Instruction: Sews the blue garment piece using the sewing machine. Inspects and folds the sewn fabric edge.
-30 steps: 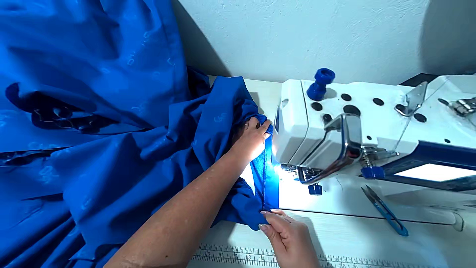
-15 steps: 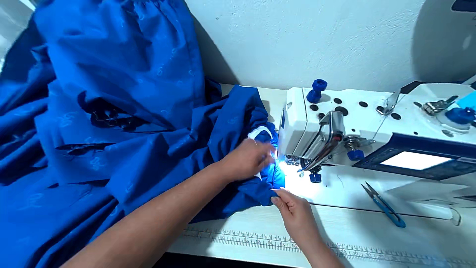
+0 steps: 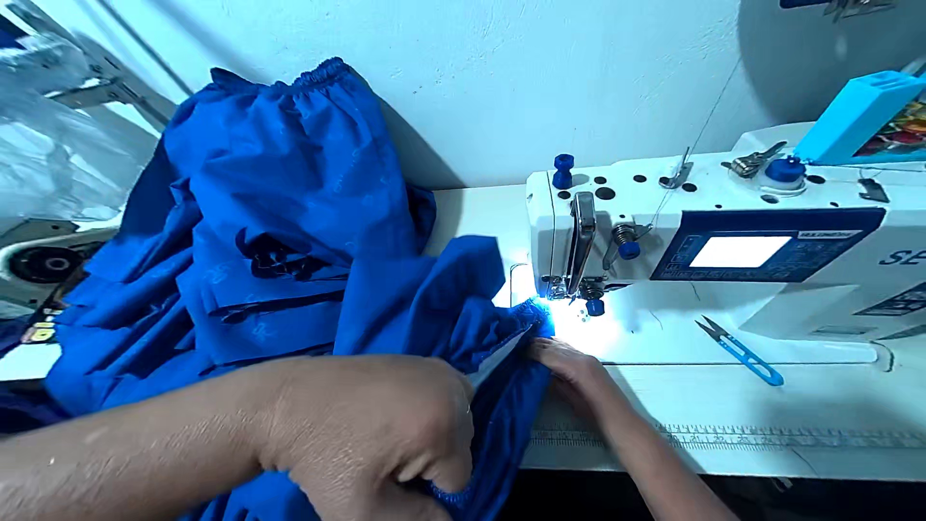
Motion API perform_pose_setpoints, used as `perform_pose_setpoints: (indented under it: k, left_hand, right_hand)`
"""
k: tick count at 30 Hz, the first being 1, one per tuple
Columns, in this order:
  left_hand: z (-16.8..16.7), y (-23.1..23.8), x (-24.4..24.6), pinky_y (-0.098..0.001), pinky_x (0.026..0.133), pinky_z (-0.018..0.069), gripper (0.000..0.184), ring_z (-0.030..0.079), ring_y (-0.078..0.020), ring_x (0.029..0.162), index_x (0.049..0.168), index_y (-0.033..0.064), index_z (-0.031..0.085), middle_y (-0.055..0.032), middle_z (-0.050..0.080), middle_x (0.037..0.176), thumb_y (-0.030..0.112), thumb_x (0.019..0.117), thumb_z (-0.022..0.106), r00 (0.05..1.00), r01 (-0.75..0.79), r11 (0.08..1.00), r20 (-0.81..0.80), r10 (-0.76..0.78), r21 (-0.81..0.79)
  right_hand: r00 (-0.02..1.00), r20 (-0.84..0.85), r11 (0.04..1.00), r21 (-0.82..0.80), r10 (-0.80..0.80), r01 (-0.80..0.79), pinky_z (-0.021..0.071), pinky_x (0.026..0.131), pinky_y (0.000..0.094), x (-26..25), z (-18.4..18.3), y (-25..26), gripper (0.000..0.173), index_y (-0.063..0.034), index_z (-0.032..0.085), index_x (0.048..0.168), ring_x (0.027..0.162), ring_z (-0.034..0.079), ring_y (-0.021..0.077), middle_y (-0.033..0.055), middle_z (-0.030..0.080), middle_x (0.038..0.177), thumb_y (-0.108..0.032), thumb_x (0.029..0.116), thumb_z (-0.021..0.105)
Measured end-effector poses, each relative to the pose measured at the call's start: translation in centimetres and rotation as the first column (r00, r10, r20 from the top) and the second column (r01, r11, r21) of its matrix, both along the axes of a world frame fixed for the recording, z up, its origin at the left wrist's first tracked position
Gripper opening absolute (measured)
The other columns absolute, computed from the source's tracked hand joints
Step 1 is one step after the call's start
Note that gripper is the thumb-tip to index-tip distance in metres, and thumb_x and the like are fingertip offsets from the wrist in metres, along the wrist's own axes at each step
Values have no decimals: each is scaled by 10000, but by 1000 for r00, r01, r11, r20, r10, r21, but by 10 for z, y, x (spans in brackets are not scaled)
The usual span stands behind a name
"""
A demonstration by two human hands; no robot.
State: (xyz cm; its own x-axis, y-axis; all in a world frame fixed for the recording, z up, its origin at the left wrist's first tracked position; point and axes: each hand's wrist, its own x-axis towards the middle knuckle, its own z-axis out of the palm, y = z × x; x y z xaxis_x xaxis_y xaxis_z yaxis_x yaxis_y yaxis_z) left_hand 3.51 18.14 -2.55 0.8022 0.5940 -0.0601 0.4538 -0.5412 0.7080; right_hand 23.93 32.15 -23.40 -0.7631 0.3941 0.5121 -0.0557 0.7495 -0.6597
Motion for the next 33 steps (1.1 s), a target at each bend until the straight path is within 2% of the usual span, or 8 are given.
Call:
perform_pose_setpoints:
  k: [3, 8, 14, 18, 23, 27, 31, 33]
  left_hand:
    - [1, -19, -3, -201, 630, 416, 531, 505, -27, 623, 634, 120, 491, 50, 452, 586, 436, 1060, 498, 980, -113, 993, 172, 104, 46]
    - [2, -48, 12, -335, 556, 421, 534, 543, -148, 585, 676, 86, 600, -42, 558, 626, 419, 1068, 458, 994, -100, 993, -26, 102, 70]
    - [0, -73, 20, -318, 562, 388, 507, 524, -177, 609, 751, 41, 626, -86, 561, 656, 379, 1087, 454, 985, -159, 975, 97, 145, 157]
    - [-10, -77, 20, -305, 594, 405, 486, 538, -173, 640, 747, 36, 616, -95, 579, 672, 344, 1089, 460, 975, -179, 959, 171, 143, 219]
    - [-18, -78, 17, -292, 581, 377, 486, 502, -168, 626, 724, 39, 596, -85, 526, 644, 332, 1090, 468, 965, -190, 953, 224, 137, 235]
    - [-22, -78, 15, -286, 597, 410, 493, 548, -161, 668, 737, 40, 603, -100, 586, 702, 343, 1097, 455, 957, -227, 944, 234, 171, 239]
    - [-22, -79, 10, -264, 729, 527, 435, 666, -125, 874, 844, 48, 657, -107, 701, 924, 316, 1107, 437, 962, -257, 933, 158, 223, 251]
    - [-25, -84, 9, -256, 716, 508, 444, 644, -123, 844, 823, 42, 638, -106, 682, 889, 314, 1108, 434, 952, -273, 931, 205, 226, 243]
  right_hand:
    - [999, -15, 999, 18, -41, 41, 527, 1059, 347, 3, 3, 0, 202, -87, 775, 1090, 1190, 673, 138, 22, 756, 1158, -61, 947, 635]
    - [987, 161, 998, -48, -25, 33, 506, 1075, 413, 5, 19, 2, 239, -58, 781, 1106, 1222, 658, 205, 73, 742, 1207, 12, 924, 642]
    - [999, 23, 1000, 15, 26, -27, 488, 1104, 440, 10, 34, -11, 263, -74, 762, 1156, 1249, 643, 202, 52, 740, 1211, -120, 901, 722]
    - [940, -223, 957, 195, 258, -216, 515, 1090, 363, 10, 54, -37, 357, -53, 742, 1162, 1174, 693, 155, 75, 762, 1158, -333, 1055, 549]
    - [906, -270, 920, 311, 326, -239, 519, 1084, 366, 12, 72, -55, 455, -31, 705, 1192, 1185, 697, 209, 116, 755, 1178, -388, 1083, 444]
    - [917, -244, 946, 159, 315, -282, 525, 1081, 343, 14, 74, -43, 624, -33, 706, 1222, 1216, 674, 164, 96, 743, 1214, -483, 1095, 293]
    - [917, -285, 961, 90, 277, -263, 549, 1051, 303, 8, 81, -22, 397, -12, 737, 1146, 1194, 679, 141, 91, 747, 1172, -330, 1068, 511]
    - [912, -281, 954, 110, 300, -280, 534, 1066, 293, 5, 83, -17, 334, -10, 751, 1122, 1204, 674, 142, 91, 753, 1161, -287, 1035, 586]
